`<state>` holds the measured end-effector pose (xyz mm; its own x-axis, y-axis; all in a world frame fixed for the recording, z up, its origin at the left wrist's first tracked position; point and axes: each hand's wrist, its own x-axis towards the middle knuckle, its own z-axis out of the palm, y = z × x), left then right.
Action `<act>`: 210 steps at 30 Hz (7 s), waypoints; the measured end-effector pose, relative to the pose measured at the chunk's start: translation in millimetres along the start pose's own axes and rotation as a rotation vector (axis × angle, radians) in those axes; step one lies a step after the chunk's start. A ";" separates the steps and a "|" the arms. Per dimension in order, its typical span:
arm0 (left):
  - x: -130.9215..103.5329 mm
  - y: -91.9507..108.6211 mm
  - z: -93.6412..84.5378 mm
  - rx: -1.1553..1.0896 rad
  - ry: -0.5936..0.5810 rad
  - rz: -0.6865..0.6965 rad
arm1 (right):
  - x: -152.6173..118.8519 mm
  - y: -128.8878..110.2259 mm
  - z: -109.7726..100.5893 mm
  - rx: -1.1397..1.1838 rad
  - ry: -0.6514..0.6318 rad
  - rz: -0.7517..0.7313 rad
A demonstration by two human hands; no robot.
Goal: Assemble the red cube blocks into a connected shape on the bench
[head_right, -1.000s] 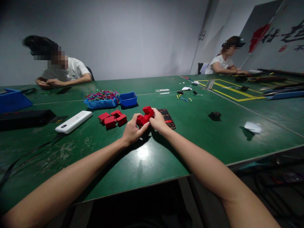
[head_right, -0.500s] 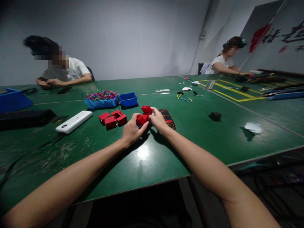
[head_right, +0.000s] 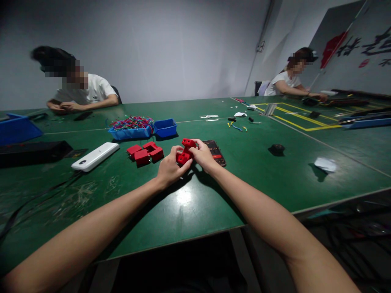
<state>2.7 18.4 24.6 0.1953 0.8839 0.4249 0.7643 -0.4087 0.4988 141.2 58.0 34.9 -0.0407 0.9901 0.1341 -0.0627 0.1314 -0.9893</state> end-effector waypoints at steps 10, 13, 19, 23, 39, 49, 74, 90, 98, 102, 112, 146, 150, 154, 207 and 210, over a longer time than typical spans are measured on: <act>-9.4 8.4 -6.7 0.507 -0.143 -0.020 | 2.7 -1.1 -3.0 -0.039 0.123 0.027; -10.0 7.3 -8.2 0.536 -0.253 -0.127 | 5.7 -0.3 -5.0 -0.019 0.119 0.038; -9.1 5.3 -8.7 0.511 -0.335 -0.145 | 2.7 0.7 -1.6 -0.032 0.077 0.038; -9.1 5.3 -7.5 0.539 -0.283 -0.077 | 0.2 0.6 -0.1 -0.052 0.049 0.032; -2.0 -5.9 -8.8 0.596 -0.153 0.002 | 0.1 -2.5 -0.4 -0.028 0.053 0.038; 6.8 -16.0 -13.3 0.722 -0.200 -0.137 | 0.5 -1.8 -0.9 -0.006 0.052 0.042; 8.9 -21.5 -4.7 0.581 -0.116 0.223 | 0.0 2.7 -0.9 -0.083 0.027 0.012; 7.6 -22.7 -3.3 0.484 -0.102 0.158 | -1.8 -0.1 -0.4 -0.105 0.023 0.010; 7.1 -13.6 -12.2 0.674 -0.133 0.007 | -1.0 2.2 -1.5 -0.136 -0.002 -0.005; 8.6 -15.6 -20.0 0.747 -0.143 -0.042 | -1.6 1.8 -0.8 -0.154 -0.001 -0.007; 11.8 -15.3 -28.3 0.780 -0.199 -0.275 | -1.4 2.7 -0.8 -0.177 -0.009 -0.027; 7.8 -4.5 -27.2 0.860 -0.276 -0.196 | -0.8 3.7 -2.0 -0.200 -0.009 -0.047; 5.7 -1.9 -26.3 0.840 -0.249 -0.182 | -0.6 4.1 -1.9 -0.188 -0.018 -0.041; 4.6 1.1 -27.2 0.816 -0.206 -0.157 | -2.3 1.8 -0.6 -0.153 -0.019 -0.014; 23.7 -26.8 0.4 -0.957 -0.085 -0.436 | -14.5 -3.8 5.8 0.119 -0.429 0.073; 23.8 -24.5 0.1 -1.015 -0.119 -0.415 | -12.9 -3.8 6.3 0.096 -0.339 0.057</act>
<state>-11.3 49.4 22.4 0.1396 0.9897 0.0327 -0.0657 -0.0237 0.9976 135.7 44.4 37.3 -0.3743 0.9212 0.1063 -0.1436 0.0557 -0.9881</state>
